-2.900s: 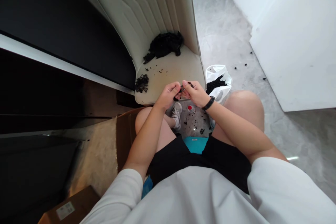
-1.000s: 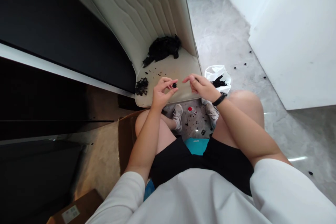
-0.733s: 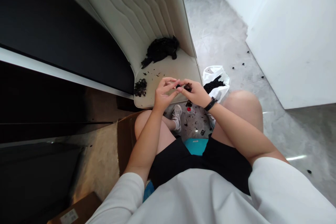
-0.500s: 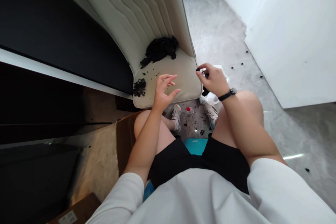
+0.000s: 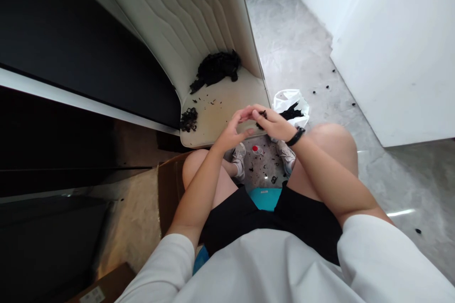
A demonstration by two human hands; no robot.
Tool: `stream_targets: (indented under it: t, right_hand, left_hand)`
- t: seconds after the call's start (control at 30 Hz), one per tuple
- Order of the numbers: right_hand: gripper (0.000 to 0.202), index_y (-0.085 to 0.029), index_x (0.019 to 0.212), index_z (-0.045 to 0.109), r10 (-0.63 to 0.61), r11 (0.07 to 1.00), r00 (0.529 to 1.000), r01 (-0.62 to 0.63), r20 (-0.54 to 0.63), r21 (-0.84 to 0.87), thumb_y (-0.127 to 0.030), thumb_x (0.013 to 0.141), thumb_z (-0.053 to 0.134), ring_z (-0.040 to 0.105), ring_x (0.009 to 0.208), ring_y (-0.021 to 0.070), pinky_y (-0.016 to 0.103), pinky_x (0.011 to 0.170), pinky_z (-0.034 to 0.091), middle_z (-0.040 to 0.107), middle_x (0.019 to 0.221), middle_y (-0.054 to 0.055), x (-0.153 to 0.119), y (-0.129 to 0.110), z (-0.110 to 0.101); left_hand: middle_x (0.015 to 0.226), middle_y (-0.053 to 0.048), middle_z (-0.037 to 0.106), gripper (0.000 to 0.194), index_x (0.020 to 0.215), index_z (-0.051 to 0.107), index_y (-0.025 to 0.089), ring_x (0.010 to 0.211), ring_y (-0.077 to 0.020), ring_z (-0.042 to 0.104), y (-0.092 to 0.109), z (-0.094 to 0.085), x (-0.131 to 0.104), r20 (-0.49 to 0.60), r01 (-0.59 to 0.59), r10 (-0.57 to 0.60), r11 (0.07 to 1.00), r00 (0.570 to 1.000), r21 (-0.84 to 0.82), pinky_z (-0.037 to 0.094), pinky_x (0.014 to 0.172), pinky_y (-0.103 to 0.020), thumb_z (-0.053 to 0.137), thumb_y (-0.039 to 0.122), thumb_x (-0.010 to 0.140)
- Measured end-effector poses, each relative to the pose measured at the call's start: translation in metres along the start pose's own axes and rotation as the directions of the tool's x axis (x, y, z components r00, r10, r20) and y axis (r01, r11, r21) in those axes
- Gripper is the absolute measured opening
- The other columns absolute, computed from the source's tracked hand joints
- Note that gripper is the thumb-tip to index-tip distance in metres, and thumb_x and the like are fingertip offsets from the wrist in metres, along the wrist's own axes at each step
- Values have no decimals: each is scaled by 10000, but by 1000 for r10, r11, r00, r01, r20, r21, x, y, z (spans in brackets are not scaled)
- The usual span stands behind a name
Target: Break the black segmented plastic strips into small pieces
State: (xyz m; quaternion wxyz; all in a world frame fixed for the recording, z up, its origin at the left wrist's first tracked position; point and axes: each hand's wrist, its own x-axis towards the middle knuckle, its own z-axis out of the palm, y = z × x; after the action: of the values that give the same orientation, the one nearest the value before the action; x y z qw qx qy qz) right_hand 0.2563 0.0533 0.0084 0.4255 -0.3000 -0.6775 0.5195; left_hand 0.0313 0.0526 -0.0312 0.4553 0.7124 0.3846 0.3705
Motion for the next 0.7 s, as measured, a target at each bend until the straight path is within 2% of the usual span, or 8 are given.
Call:
stream_targets:
  t: [0.07, 0.13, 0.17, 0.23, 0.3, 0.37, 0.5, 0.7]
  right_hand:
    - [594, -243, 1124, 762, -75, 997, 997, 75, -8, -8, -758, 1137, 466, 729, 1206, 267, 462, 1128, 589, 755, 1255, 133, 2, -4, 14]
    - [593, -244, 1122, 764, -137, 987, 987, 127, -87, -102, -742, 1148, 445, 697, 1266, 282, 492, 1196, 539, 716, 1283, 145, 4, -4, 20]
    - [601, -244, 1124, 763, -152, 979, 980, 131, -130, -153, -747, 1148, 436, 683, 1278, 288, 501, 1210, 522, 704, 1276, 147, 5, -2, 19]
    - [626, -244, 1142, 754, -136, 973, 972, 95, -191, -208, -771, 1141, 415, 675, 1241, 288, 497, 1175, 528, 698, 1247, 141, 7, 3, 16]
    - [668, -238, 1109, 738, -71, 978, 974, 25, -216, -208, -815, 1123, 403, 683, 1105, 269, 459, 1054, 563, 713, 1151, 120, 8, 11, 10]
    - [739, -227, 991, 712, 22, 981, 980, -60, -198, -185, -878, 1094, 377, 670, 925, 240, 413, 903, 559, 716, 980, 86, 9, 19, 6]
    - [829, -226, 750, 609, 163, 967, 984, -175, -76, -188, -946, 1056, 335, 562, 656, 185, 366, 712, 456, 604, 647, 17, 7, 21, 6]
    - [740, -226, 660, 542, 164, 972, 985, -152, 52, -176, -873, 1017, 584, 430, 616, 151, 340, 614, 334, 488, 575, -16, 8, 4, 16]
  left_hand:
    - [1557, -174, 678, 1034, 1725, 458, 300, 1386, -302, 702, -4, 5, 0, 33, 56, -51, 984, 998, -168, 552, 1209, -493, 916, 665, 873]
    - [1322, -129, 784, 1120, 1767, 383, 297, 1226, -270, 771, -5, 6, -1, 75, 123, -105, 947, 992, -297, 601, 1127, -473, 940, 644, 859]
    - [1195, -101, 808, 1101, 1755, 411, 280, 1140, -258, 790, -3, 4, -2, 105, 156, -128, 932, 986, -327, 618, 1081, -459, 943, 635, 859]
    - [1041, -81, 815, 893, 1603, 619, 215, 1033, -248, 797, 2, 0, -3, 161, 209, -164, 925, 973, -317, 625, 1021, -433, 921, 642, 879]
    - [1032, -104, 825, 654, 1317, 794, 155, 1011, -243, 786, 10, -5, -5, 181, 225, -183, 941, 966, -251, 610, 1013, -414, 873, 665, 915]
    - [1056, -116, 830, 581, 1122, 829, 132, 1005, -230, 763, 18, -9, -5, 158, 219, -192, 961, 969, -172, 586, 1013, -394, 832, 684, 941]
    - [980, -80, 803, 598, 1013, 813, 144, 936, -198, 709, 26, -13, -4, 99, 162, -154, 984, 983, -75, 551, 952, -352, 792, 737, 943]
    - [939, -67, 793, 597, 990, 800, 157, 861, -182, 682, 30, -16, -3, 132, 145, -132, 985, 982, -94, 551, 869, -326, 792, 751, 932]
